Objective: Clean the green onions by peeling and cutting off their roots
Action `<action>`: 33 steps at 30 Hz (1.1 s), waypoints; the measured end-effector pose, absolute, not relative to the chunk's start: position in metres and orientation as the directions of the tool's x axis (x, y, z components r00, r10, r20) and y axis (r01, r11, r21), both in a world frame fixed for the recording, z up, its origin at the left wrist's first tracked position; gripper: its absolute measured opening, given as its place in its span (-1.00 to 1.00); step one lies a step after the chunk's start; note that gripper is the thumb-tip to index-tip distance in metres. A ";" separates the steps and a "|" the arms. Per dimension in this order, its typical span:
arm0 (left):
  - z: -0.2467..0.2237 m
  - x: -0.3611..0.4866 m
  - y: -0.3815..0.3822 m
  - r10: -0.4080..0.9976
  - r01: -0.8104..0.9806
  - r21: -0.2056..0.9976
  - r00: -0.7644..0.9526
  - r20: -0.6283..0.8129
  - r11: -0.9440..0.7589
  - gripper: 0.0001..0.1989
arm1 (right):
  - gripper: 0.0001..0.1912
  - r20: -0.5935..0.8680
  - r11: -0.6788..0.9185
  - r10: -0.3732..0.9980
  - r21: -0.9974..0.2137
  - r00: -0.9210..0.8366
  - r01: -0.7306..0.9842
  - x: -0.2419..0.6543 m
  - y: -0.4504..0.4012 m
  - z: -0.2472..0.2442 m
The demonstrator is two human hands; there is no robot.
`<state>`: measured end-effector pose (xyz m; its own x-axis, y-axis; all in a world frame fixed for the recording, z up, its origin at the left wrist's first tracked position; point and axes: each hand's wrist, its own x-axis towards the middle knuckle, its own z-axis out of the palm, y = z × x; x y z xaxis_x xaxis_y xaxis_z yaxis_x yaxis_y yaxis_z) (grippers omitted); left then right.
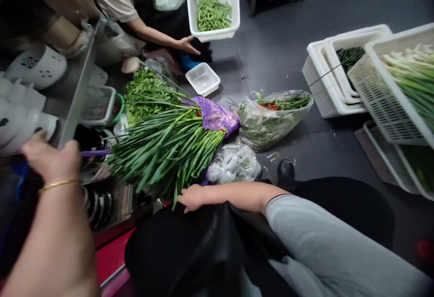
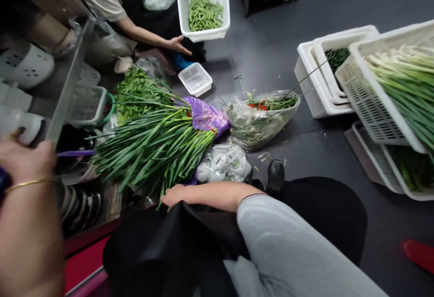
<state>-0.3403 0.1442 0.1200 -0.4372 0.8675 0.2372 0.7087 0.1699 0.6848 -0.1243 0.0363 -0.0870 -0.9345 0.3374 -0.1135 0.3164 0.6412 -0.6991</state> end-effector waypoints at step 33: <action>-0.167 -0.360 0.252 0.979 0.981 0.027 0.192 -0.069 -0.191 -0.20 | -0.03 -0.234 0.765 0.566 -0.210 -0.790 0.610 -0.013 0.283 -0.269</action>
